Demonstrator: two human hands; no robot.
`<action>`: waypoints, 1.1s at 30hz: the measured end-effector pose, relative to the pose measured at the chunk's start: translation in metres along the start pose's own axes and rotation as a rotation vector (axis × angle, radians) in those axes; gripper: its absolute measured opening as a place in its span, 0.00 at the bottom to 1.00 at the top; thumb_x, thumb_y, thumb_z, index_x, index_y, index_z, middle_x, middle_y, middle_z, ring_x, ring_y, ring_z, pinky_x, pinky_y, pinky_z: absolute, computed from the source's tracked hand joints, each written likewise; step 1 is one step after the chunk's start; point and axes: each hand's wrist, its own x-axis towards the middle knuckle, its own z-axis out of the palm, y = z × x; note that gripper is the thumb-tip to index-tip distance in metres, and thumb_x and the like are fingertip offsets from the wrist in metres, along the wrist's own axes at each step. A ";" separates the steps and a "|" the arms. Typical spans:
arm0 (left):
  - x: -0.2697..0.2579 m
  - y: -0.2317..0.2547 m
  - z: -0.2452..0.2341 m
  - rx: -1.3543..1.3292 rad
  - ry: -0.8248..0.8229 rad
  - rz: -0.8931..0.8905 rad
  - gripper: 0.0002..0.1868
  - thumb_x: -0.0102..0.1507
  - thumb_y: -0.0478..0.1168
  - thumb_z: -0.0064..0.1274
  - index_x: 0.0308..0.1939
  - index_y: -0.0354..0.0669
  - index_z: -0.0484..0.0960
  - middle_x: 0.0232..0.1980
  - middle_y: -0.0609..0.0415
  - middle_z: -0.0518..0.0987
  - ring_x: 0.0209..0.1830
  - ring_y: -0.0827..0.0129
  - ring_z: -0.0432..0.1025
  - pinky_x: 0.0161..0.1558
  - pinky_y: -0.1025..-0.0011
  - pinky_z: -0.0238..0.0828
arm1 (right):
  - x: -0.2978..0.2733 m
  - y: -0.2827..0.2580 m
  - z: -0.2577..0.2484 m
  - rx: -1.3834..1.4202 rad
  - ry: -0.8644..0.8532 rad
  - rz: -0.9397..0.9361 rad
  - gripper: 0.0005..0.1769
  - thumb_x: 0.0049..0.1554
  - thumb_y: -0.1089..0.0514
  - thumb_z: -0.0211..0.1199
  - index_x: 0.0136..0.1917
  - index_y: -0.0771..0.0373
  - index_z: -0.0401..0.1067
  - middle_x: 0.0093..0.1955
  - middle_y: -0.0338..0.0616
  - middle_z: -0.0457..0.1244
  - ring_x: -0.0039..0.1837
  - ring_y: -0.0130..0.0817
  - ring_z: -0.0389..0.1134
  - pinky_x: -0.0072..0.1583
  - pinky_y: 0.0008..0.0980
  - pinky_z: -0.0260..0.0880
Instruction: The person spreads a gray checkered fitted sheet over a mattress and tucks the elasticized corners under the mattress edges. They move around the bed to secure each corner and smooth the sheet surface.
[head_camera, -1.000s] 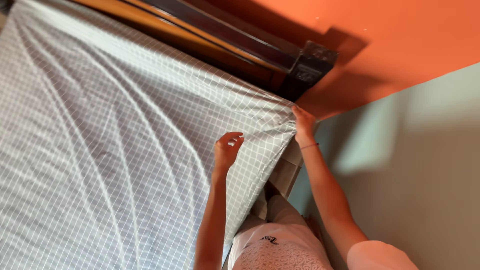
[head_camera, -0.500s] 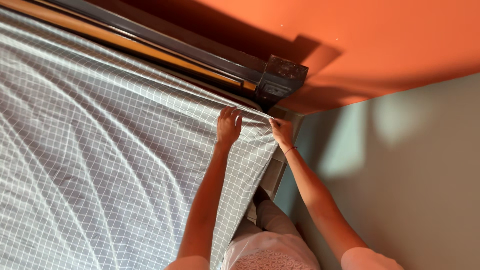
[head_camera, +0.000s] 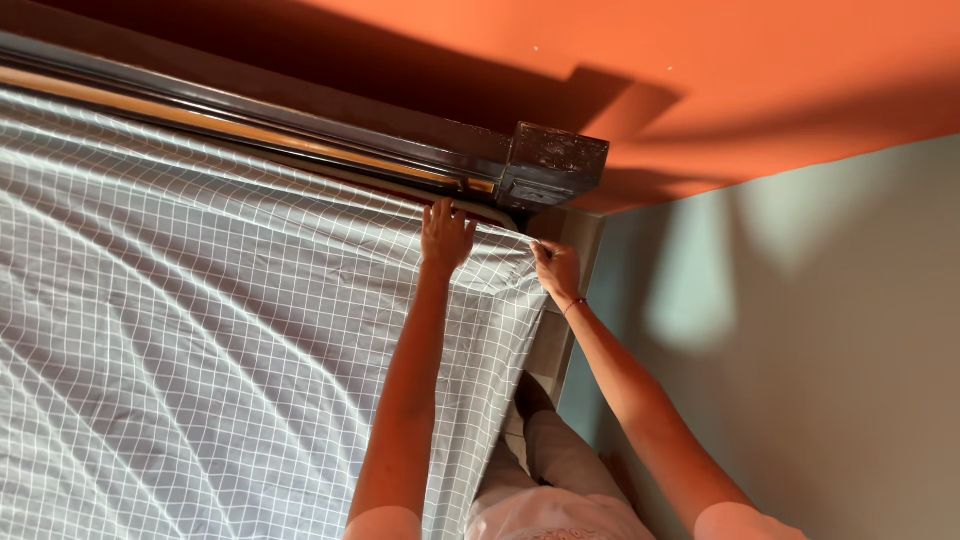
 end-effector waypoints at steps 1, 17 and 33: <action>0.004 -0.004 0.007 0.003 0.022 0.026 0.23 0.70 0.55 0.50 0.55 0.40 0.80 0.70 0.39 0.68 0.73 0.50 0.60 0.74 0.46 0.50 | 0.001 -0.001 0.001 -0.012 0.000 -0.009 0.16 0.63 0.49 0.65 0.44 0.64 0.79 0.25 0.46 0.59 0.27 0.29 0.56 0.35 0.35 0.57; 0.046 -0.038 0.052 0.140 -0.337 -0.028 0.48 0.68 0.73 0.19 0.72 0.37 0.66 0.76 0.43 0.61 0.78 0.50 0.52 0.75 0.45 0.38 | -0.025 -0.012 -0.007 -0.224 0.149 -0.463 0.06 0.61 0.60 0.65 0.51 0.59 0.79 0.34 0.51 0.68 0.33 0.45 0.69 0.35 0.39 0.66; 0.090 -0.041 0.013 0.074 -0.669 -0.146 0.50 0.68 0.74 0.14 0.52 0.43 0.87 0.51 0.42 0.84 0.61 0.54 0.75 0.76 0.51 0.46 | 0.020 0.048 0.050 0.480 0.263 0.062 0.13 0.62 0.57 0.69 0.55 0.68 0.81 0.40 0.37 0.68 0.42 0.20 0.61 0.45 0.26 0.64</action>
